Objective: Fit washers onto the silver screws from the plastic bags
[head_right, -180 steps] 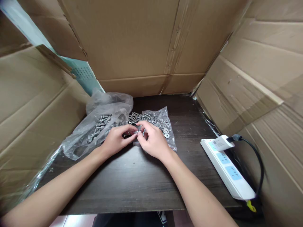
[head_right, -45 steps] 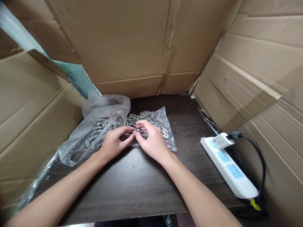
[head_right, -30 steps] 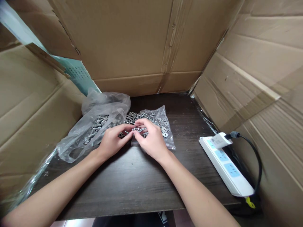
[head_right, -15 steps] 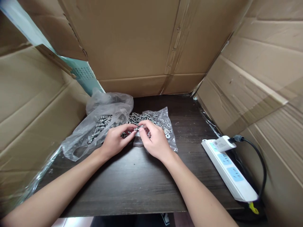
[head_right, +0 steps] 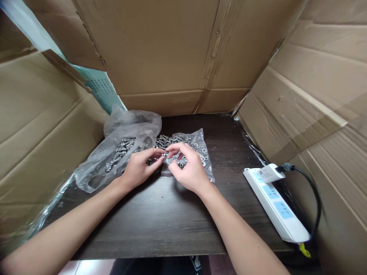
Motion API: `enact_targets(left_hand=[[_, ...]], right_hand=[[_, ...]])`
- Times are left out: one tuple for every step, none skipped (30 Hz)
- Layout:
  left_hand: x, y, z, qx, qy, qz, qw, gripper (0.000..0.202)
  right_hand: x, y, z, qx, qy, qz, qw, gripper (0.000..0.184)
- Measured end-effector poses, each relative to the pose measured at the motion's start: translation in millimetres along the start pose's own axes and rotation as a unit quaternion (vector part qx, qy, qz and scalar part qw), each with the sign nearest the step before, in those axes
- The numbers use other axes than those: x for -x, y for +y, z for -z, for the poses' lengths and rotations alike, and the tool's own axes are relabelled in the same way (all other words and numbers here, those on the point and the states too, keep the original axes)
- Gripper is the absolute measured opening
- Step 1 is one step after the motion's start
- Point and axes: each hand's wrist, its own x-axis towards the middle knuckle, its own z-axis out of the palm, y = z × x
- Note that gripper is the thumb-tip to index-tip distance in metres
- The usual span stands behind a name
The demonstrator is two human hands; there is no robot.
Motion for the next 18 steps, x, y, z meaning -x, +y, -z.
enact_targets(left_hand=[[0.1,-0.1,-0.2,-0.002,0.000,0.001,1.000,0.015],[0.2,-0.1,-0.4,-0.003,0.002,0.002,1.000,0.015],[0.3,-0.1,-0.6,-0.005,0.004,0.002,1.000,0.015],[0.3,-0.2,-0.9,-0.005,0.007,0.002,1.000,0.015],[0.4,-0.2,-1.1,-0.005,0.009,0.000,1.000,0.014],[0.4,-0.3,-1.3,-0.005,0.011,-0.001,1.000,0.014],[0.5,-0.3,-1.4,-0.005,0.011,-0.002,1.000,0.015],[0.6,-0.3,-1.5,-0.006,0.010,-0.002,1.000,0.015],[0.6,-0.2,-1.5,-0.006,0.008,-0.001,1.000,0.015],[0.7,-0.1,-1.4,-0.007,0.006,-0.001,1.000,0.015],[0.8,0.0,-1.3,-0.006,0.005,0.000,1.000,0.015],[0.9,0.1,-1.1,-0.006,0.003,0.000,1.000,0.016],[0.9,0.2,-0.9,-0.004,0.002,0.000,1.000,0.016],[1.0,0.3,-0.7,-0.003,0.001,0.000,1.000,0.016],[1.0,0.3,-0.5,-0.003,-0.001,0.001,1.000,0.016],[0.9,0.2,-0.3,-0.004,-0.002,0.002,1.000,0.016],[0.8,0.1,-0.1,-0.005,-0.003,0.002,1.000,0.015],[0.7,-0.1,0.0,-0.005,-0.005,0.001,1.000,0.015]], right_hand=[[0.2,0.0,0.5,-0.006,0.006,-0.003,1.000,0.032],[0.2,0.2,0.9,-0.006,0.013,-0.007,1.000,0.030],[0.0,0.6,1.0,0.001,0.019,-0.011,1.000,0.030],[-0.2,1.2,0.9,0.014,0.023,-0.015,1.000,0.030],[-0.6,1.8,0.7,0.029,0.024,-0.019,0.999,0.031],[-0.9,2.4,0.3,0.043,0.021,-0.022,0.999,0.032],[-1.2,2.9,0.0,0.052,0.017,-0.025,0.998,0.033],[-1.3,3.3,-0.3,0.056,0.012,-0.029,0.998,0.033],[-1.3,3.6,-0.4,0.055,0.008,-0.034,0.998,0.032],[-1.2,3.8,-0.5,0.052,0.004,-0.040,0.998,0.031],[-1.1,3.8,-0.5,0.049,-0.001,-0.048,0.998,0.030],[-0.9,3.9,-0.4,0.048,-0.007,-0.057,0.997,0.030],[-0.7,4.0,-0.4,0.050,-0.015,-0.064,0.997,0.029],[-0.7,4.1,-0.4,0.054,-0.023,-0.070,0.996,0.029],[-0.7,4.2,-0.4,0.059,-0.029,-0.073,0.995,0.029],[-0.7,4.3,-0.6,0.063,-0.031,-0.075,0.995,0.029],[-0.9,4.4,-0.8,0.065,-0.031,-0.074,0.995,0.028],[-1.1,4.4,-1.1,0.063,-0.029,-0.073,0.995,0.027]])
